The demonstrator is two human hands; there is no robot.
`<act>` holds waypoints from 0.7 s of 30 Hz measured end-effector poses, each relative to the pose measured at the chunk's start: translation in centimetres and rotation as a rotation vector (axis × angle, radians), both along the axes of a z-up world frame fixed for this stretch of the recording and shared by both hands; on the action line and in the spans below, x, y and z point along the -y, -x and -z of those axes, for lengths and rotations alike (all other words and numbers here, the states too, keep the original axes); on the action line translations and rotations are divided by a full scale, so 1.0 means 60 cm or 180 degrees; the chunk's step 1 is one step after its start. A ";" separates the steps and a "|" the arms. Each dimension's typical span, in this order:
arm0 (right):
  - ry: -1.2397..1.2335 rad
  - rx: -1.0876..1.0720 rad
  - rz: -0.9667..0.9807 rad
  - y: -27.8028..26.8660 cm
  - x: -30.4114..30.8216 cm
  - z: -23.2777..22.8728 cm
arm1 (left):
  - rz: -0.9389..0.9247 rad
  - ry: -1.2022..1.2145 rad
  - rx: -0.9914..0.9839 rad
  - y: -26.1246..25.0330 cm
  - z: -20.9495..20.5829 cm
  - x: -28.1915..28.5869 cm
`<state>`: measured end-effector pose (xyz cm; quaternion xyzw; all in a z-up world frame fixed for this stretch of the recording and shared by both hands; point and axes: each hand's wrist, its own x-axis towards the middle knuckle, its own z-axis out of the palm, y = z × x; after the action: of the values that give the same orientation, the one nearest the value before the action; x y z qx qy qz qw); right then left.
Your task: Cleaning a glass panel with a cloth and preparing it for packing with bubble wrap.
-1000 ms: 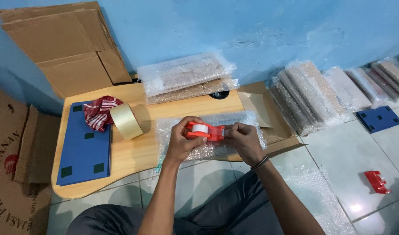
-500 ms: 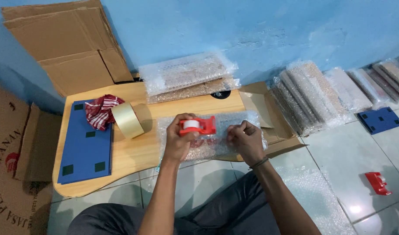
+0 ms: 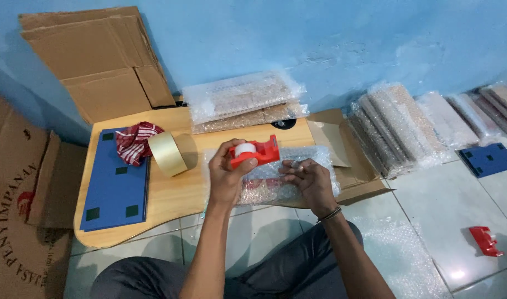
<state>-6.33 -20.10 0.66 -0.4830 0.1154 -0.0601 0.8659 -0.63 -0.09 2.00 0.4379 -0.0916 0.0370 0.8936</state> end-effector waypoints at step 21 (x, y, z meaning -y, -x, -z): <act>-0.0411 0.0581 -0.0320 0.001 0.011 0.042 | -0.3569 -0.4876 -0.0198 0.079 0.030 -0.422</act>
<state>-6.38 -20.79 -1.89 -0.4240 0.0154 -0.0528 0.9040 -5.34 25.22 0.23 0.8859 0.1564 0.3788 0.2174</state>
